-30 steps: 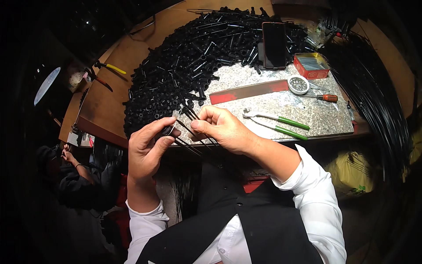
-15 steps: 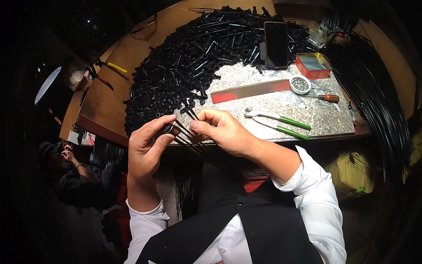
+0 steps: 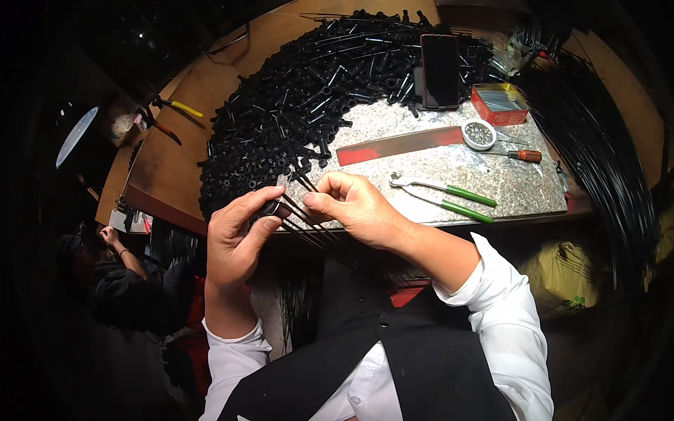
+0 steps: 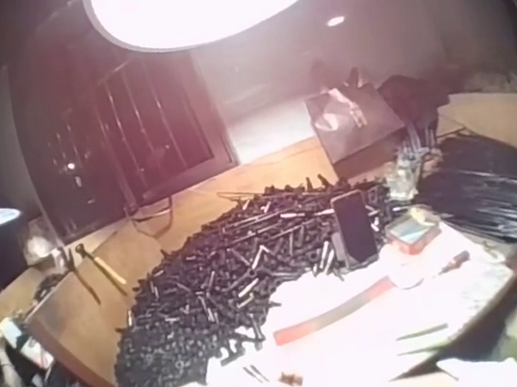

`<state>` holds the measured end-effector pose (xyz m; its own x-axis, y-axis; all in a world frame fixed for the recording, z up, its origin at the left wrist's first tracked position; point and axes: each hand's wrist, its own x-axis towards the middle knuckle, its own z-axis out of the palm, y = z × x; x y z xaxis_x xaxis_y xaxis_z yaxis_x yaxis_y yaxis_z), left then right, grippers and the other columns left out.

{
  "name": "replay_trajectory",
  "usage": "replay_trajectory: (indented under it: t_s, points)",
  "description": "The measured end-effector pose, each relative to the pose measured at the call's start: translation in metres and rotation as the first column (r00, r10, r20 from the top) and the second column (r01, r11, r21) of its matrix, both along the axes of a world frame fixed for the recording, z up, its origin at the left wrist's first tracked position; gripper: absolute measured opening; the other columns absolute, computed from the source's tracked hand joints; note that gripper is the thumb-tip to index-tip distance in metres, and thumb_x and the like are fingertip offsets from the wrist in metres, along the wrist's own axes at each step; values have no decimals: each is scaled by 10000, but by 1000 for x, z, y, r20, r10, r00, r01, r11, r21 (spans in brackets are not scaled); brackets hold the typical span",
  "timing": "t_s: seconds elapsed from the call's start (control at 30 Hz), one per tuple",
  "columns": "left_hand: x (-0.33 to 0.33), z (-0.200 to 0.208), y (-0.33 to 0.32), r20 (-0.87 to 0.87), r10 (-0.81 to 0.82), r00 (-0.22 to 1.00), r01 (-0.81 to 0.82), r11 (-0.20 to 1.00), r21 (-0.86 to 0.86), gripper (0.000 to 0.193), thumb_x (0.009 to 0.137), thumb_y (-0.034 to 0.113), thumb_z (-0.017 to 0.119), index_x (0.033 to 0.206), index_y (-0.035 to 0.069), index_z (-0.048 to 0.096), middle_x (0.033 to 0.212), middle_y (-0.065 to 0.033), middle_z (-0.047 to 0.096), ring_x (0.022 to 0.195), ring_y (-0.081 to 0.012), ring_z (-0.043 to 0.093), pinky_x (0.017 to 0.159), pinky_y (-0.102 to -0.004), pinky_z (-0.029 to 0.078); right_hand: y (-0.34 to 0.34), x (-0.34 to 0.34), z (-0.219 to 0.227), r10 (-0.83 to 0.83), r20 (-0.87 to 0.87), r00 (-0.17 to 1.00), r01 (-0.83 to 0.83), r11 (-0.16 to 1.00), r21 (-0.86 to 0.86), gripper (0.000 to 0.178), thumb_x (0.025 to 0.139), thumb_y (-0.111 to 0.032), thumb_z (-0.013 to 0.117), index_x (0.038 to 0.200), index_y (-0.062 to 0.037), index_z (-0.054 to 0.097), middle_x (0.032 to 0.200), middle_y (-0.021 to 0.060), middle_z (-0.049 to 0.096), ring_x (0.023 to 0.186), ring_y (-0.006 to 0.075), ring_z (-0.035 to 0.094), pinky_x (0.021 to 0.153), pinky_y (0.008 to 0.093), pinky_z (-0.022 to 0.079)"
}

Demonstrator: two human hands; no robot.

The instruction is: Assembling small black plastic parts into finished components using manual pliers and crimping tools.

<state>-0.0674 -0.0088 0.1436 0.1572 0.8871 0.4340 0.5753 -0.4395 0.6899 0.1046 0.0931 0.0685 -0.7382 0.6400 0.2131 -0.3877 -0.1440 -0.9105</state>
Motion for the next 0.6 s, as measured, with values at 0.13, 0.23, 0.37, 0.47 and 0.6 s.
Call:
replay_trajectory:
  t_s: [0.13,0.23,0.37,0.47,0.6]
  points:
    - [0,-2,3,-8,-9,1000,9,1000,8,311,830,-68,599,1140,-58,599,1040,-137,640,872,-150,637,795,-244,484,2,0,-3,-25,13,1000,25,999,19,197,916,-191,610,834,-18,566,782,9,608,723,56,539,658,217,456]
    - [1,-2,3,4,11,1000,-11,1000,-9,309,829,-65,603,1139,-55,602,1034,-135,643,873,-146,635,793,-244,484,1,-1,-7,-40,12,999,40,999,20,197,917,-189,608,830,-18,565,777,5,603,724,53,537,657,214,455]
    - [4,-1,1,1,25,1000,-25,1000,18,304,829,-58,608,1133,-54,606,1026,-132,646,875,-142,633,797,-245,484,-3,-3,-4,-56,-3,998,56,998,10,196,915,-185,611,829,-15,563,770,1,599,715,52,531,644,212,450]
    - [7,-1,1,-9,42,999,-41,998,53,299,829,-54,610,1128,-54,608,1015,-130,651,881,-141,632,797,-243,482,-5,-3,-6,-132,82,988,120,984,133,148,932,-151,583,858,-25,555,792,17,612,730,62,559,663,224,469]
    - [12,-7,3,28,103,994,-105,991,84,269,810,-13,649,1078,-20,634,938,-157,670,806,-206,655,733,-271,496,-14,-4,-6,-341,146,929,267,888,373,133,925,-109,581,838,-9,568,786,12,620,701,57,557,635,222,465]
